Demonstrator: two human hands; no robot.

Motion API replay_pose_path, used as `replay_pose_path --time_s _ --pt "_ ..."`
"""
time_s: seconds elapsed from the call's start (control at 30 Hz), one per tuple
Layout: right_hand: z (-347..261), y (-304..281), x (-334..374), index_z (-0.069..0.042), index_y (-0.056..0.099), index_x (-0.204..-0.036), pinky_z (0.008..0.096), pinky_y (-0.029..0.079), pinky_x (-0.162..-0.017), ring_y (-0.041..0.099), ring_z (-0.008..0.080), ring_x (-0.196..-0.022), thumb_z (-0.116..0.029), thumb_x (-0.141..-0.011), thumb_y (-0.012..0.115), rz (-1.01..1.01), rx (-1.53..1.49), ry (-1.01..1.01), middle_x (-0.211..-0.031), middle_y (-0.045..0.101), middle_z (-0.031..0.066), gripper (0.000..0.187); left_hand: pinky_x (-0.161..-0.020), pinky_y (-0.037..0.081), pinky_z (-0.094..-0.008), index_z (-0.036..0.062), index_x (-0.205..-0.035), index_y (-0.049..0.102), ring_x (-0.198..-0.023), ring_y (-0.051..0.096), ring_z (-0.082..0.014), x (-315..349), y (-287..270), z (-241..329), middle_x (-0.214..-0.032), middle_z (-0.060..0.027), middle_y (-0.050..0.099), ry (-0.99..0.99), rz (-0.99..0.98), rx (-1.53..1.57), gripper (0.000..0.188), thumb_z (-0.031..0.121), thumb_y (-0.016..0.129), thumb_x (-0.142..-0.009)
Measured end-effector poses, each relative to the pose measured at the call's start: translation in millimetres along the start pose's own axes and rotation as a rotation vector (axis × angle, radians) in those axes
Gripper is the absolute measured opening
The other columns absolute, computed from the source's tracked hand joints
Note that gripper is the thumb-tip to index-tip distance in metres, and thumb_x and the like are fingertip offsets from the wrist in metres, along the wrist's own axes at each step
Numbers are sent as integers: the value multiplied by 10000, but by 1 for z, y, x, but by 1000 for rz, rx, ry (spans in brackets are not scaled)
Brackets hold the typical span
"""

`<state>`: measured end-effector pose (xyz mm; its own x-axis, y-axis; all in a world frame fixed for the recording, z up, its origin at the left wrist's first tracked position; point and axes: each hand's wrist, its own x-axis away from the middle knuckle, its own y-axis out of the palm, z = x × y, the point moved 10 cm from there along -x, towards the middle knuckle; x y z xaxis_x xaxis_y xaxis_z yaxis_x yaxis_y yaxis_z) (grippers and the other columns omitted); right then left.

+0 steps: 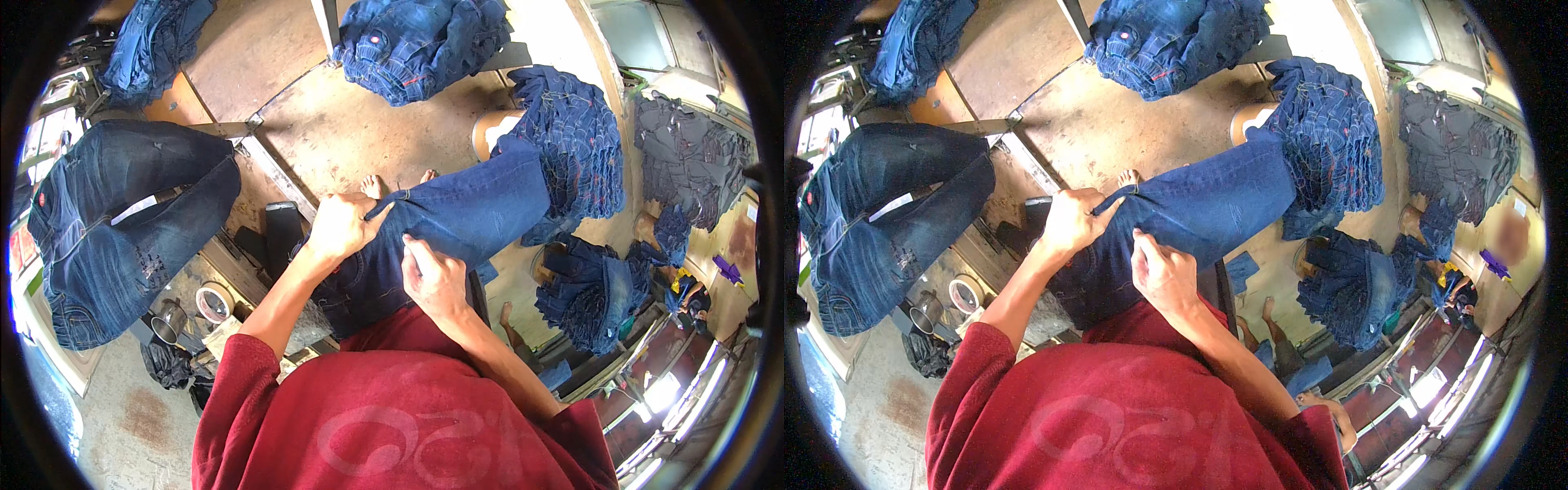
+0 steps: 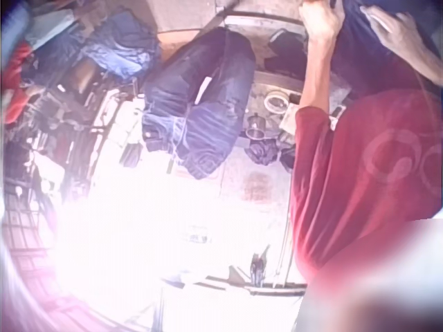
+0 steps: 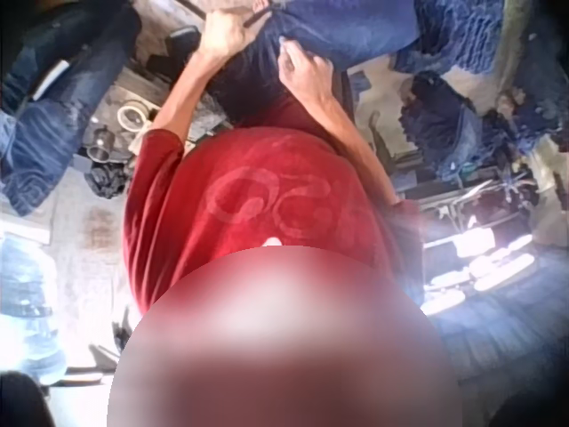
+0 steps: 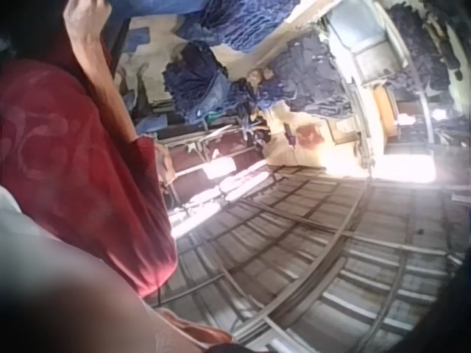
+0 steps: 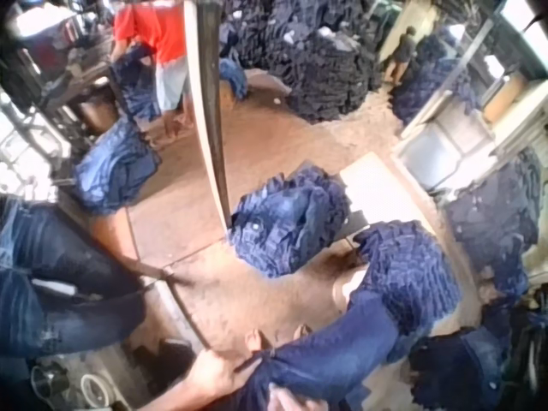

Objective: The person repeatedly picks up pairs of jeans from a pile, lays them on a table, and uses a white marker to draw circles on the thigh area. After marking, the jeans are placed back on the pile. The process is repeated for multiple pairs.

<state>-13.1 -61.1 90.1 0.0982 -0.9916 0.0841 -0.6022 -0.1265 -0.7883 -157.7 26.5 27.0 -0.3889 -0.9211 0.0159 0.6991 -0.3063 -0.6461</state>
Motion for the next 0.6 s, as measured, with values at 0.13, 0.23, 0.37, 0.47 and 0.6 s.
replay_pose_path --time_s 0.13,0.23,0.37,0.47,0.6 --pt "1 7 0 -74 728 -1137 403 551 -481 678 274 -505 -46 -940 720 -83 47 17 -593 641 86 199 -577 560 -428 39 -643 635 -586 682 -362 0 1 -4 -636 -158 644 -25 2 -18 407 268 865 -888" --pt "1 1 -2 -71 719 -1140 406 558 -486 681 281 -510 -37 -938 715 -42 -33 33 -598 647 86 205 -574 559 -429 43 -633 626 -584 680 -366 0 1 -3 -633 -159 639 -15 14 -19 424 283 872 -881" --pt "-3 4 -4 -64 717 -1137 406 559 -487 688 279 -521 -29 -934 713 -74 58 -6 -615 658 91 206 -579 563 -432 46 -629 625 -588 687 -360 1 4 -5 -640 -162 650 -35 -3 -18 426 282 869 -886" --pt "-5 -2 -5 -59 719 -1133 402 557 -487 693 275 -535 -27 -932 714 -15 -1 -16 -642 673 94 204 -595 553 -424 19 -701 697 -620 701 -366 2 5 -6 -677 -167 664 -39 -32 -20 358 256 864 -911" --pt "-2 -1 -6 -63 718 -1098 399 554 -483 682 277 -520 -28 -934 714 -29 18 13 -641 676 90 168 -589 565 -421 31 -665 659 -598 690 -367 1 2 -4 -645 -168 651 -26 -4 -19 389 265 866 -897"
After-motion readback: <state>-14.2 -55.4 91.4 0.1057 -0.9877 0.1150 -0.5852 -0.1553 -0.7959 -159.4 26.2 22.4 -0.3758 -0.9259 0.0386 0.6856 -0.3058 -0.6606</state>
